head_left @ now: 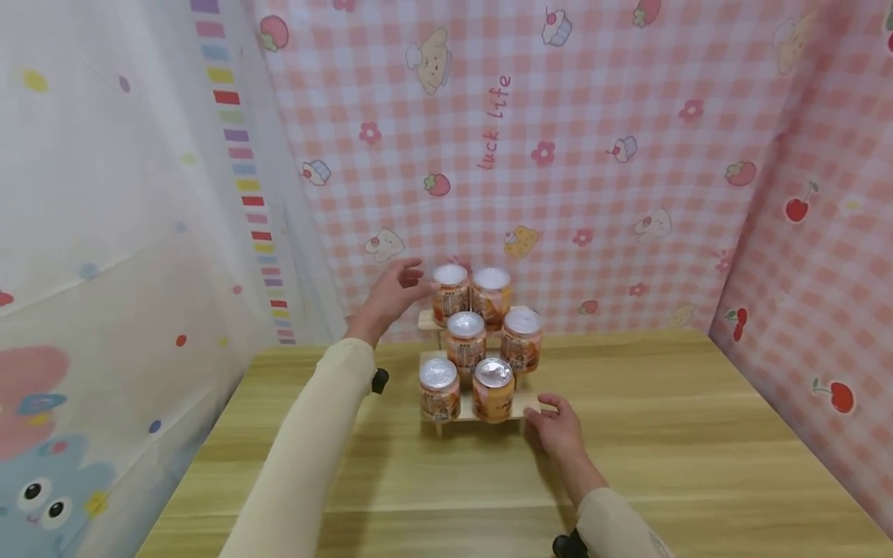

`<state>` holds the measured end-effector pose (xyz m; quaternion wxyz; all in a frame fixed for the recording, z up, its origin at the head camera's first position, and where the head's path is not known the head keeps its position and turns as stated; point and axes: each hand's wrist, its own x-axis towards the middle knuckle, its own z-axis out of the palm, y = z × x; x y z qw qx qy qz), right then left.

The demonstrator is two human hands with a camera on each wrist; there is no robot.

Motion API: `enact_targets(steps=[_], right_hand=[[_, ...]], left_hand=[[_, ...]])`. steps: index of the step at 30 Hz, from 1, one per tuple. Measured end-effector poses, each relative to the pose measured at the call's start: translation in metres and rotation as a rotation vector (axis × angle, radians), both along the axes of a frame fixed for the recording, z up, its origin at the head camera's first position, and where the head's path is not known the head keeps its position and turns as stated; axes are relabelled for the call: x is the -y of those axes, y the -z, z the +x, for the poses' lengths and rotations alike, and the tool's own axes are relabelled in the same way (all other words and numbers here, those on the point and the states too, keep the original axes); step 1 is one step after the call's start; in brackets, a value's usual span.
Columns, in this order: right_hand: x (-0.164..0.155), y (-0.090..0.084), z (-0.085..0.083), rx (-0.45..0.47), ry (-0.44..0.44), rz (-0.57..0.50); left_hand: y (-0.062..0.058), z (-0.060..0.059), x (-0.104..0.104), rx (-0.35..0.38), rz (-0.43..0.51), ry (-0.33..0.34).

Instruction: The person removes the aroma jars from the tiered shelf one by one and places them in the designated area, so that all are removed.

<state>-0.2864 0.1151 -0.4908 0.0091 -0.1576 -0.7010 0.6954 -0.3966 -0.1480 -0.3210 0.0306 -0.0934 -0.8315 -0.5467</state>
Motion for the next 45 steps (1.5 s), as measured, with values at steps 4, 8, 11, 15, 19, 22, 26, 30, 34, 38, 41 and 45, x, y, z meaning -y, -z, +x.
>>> enact_targets(steps=[4, 8, 11, 15, 19, 22, 26, 30, 34, 38, 41, 45], right_hand=[[-0.001, 0.003, 0.001, 0.002, -0.01, -0.016], [0.0, 0.005, 0.001, -0.006, -0.008, -0.018], [0.0, 0.007, 0.0, -0.014, 0.0, -0.014], [0.0, 0.007, 0.0, -0.011, 0.003, -0.016], [-0.003, 0.006, 0.001, 0.002, -0.011, -0.019], [-0.005, 0.005, 0.001, 0.014, -0.023, -0.024], [-0.006, 0.003, 0.001, 0.032, -0.024, -0.032], [-0.007, 0.001, 0.001, 0.037, -0.024, -0.036], [-0.008, -0.001, 0.0, 0.036, -0.03, -0.026], [-0.01, -0.003, -0.001, 0.034, -0.032, -0.007], [-0.01, -0.003, -0.001, 0.032, -0.034, 0.003], [-0.009, -0.002, 0.0, 0.036, -0.029, 0.005]], left_hand=[[0.005, -0.004, -0.009, 0.021, 0.019, 0.028], [0.007, -0.007, -0.014, 0.022, 0.071, 0.076], [0.008, -0.008, -0.017, 0.019, 0.09, 0.092], [0.01, -0.009, -0.021, 0.021, 0.105, 0.109], [0.013, -0.012, -0.024, 0.02, 0.111, 0.122], [0.014, -0.013, -0.026, 0.014, 0.103, 0.116], [0.014, -0.013, -0.027, 0.015, 0.092, 0.113], [0.013, -0.013, -0.028, 0.003, 0.083, 0.11], [0.013, -0.014, -0.029, -0.001, 0.071, 0.105], [0.014, -0.015, -0.03, -0.003, 0.071, 0.109], [0.015, -0.016, -0.03, -0.019, 0.076, 0.102], [0.014, -0.016, -0.029, -0.031, 0.097, 0.08]])
